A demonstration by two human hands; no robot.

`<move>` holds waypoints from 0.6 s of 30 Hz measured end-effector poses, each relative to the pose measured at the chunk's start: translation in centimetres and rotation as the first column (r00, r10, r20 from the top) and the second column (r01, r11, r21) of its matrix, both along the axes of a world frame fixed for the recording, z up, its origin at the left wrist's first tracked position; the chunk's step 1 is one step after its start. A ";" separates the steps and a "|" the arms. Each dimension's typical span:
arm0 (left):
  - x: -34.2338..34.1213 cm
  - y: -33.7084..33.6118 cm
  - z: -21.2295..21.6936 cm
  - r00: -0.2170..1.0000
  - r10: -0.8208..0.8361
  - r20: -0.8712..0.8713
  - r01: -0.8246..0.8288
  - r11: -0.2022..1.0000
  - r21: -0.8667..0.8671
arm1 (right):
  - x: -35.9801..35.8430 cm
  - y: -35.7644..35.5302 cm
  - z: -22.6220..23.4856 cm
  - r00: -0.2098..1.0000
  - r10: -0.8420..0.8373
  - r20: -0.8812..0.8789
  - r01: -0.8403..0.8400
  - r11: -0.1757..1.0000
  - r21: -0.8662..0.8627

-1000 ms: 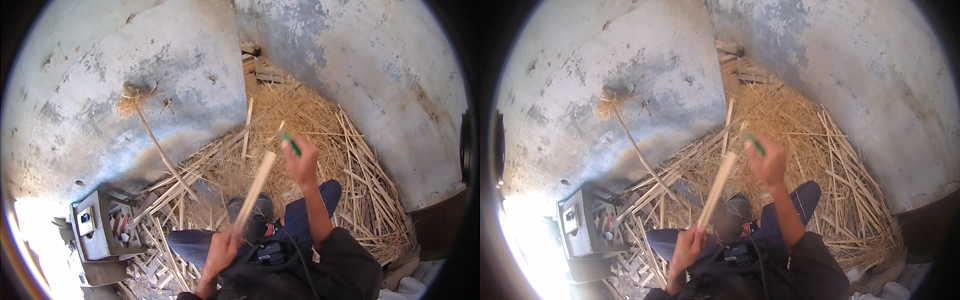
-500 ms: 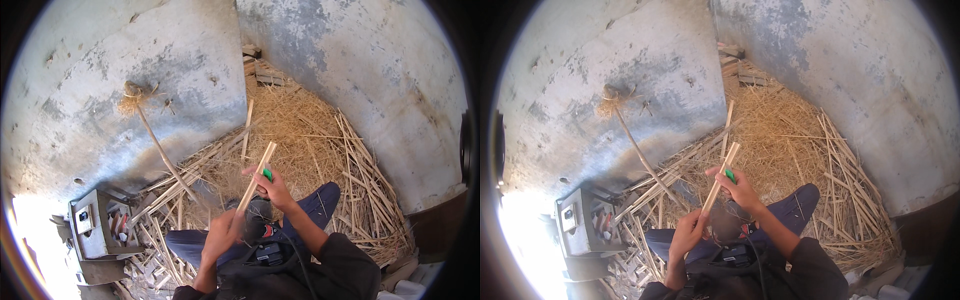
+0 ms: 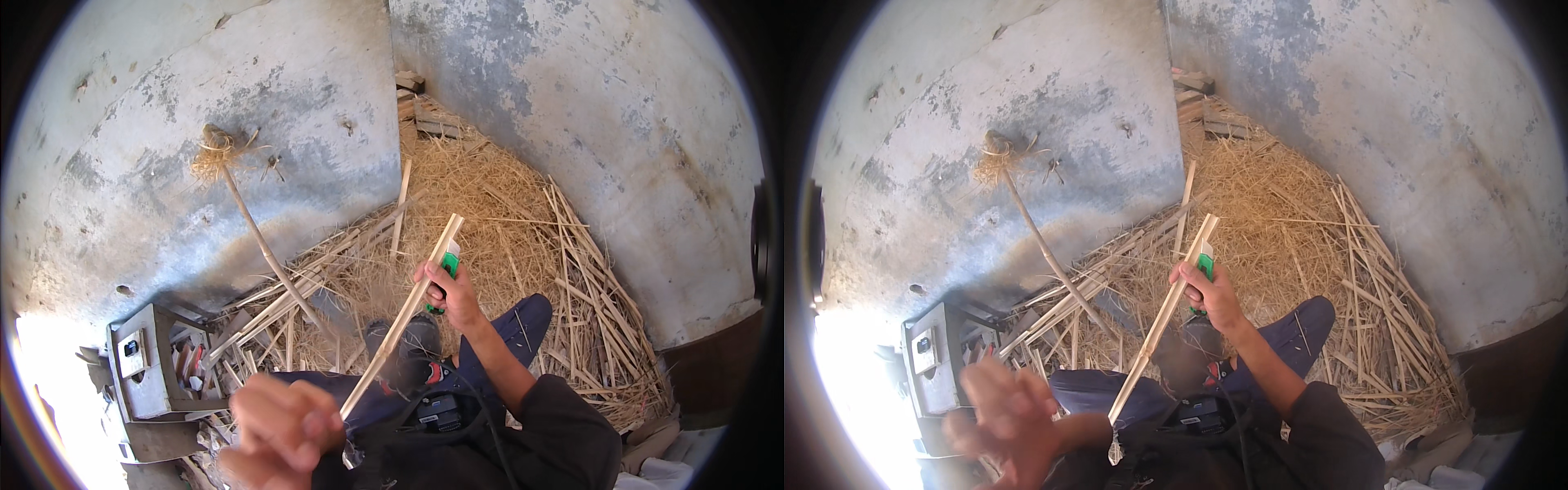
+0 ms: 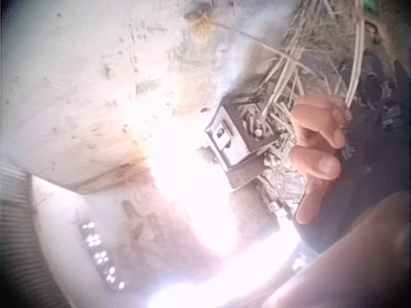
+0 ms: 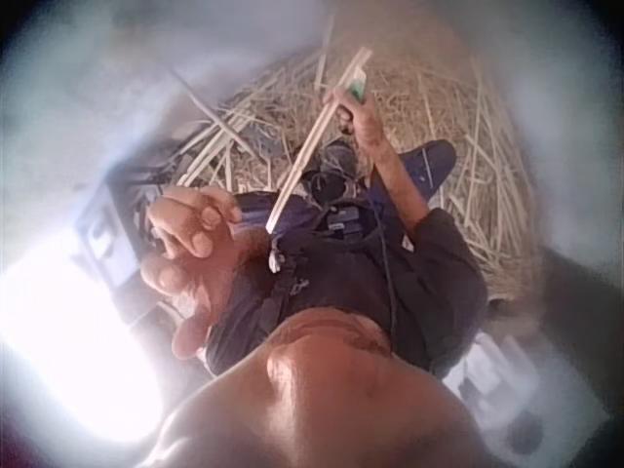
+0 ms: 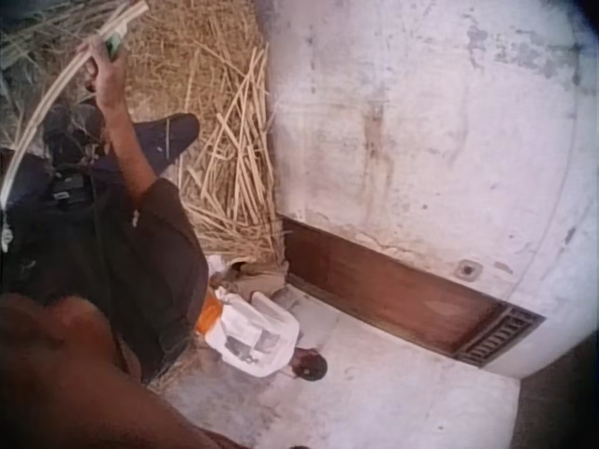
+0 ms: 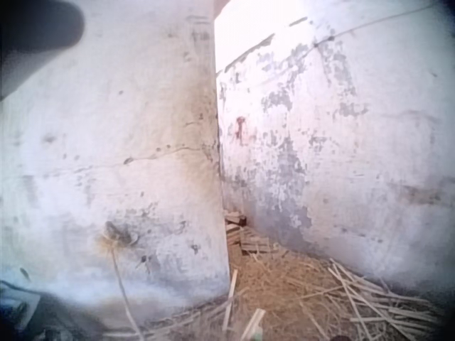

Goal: The person whittles a thin wooden stick with a small blade, removing thin shavings from the length of the wood while sitting on a floor covered in straw.

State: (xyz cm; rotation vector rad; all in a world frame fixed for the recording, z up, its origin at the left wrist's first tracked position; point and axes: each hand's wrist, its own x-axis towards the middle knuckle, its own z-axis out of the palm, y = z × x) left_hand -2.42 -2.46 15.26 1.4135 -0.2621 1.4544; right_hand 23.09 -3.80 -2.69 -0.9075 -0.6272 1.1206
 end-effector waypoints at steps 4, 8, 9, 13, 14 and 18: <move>-3.5 -0.4 6.5 0.882 -0.376 -0.283 0.339 0.925 -0.172 | 0.6 -0.8 -0.1 0.999 -0.033 -0.008 0.033 0.999 -0.007; -4.2 -2.0 9.1 0.858 -0.447 -0.255 0.093 0.622 -0.777 | 1.2 -1.2 -0.7 0.998 -0.067 -0.004 0.067 0.998 0.003; -4.8 -2.1 9.6 0.873 -0.445 -0.200 0.058 0.502 -0.863 | 1.1 -0.9 -0.8 0.998 -0.069 0.002 0.069 0.997 0.016; -6.7 -1.5 10.2 0.389 -0.063 -0.919 -0.240 0.956 -0.167 | 0.6 -0.5 -0.6 0.999 -0.041 -0.026 0.042 0.998 0.036; -7.0 -1.3 10.0 0.251 0.107 -0.962 -0.207 0.977 0.055 | 0.5 -0.5 -0.5 0.999 -0.040 -0.024 0.041 0.999 0.033; -4.5 0.2 7.8 0.723 -0.568 -0.394 0.371 0.800 -0.473 | 1.3 -1.2 -1.0 0.999 -0.039 -0.023 0.040 0.998 0.038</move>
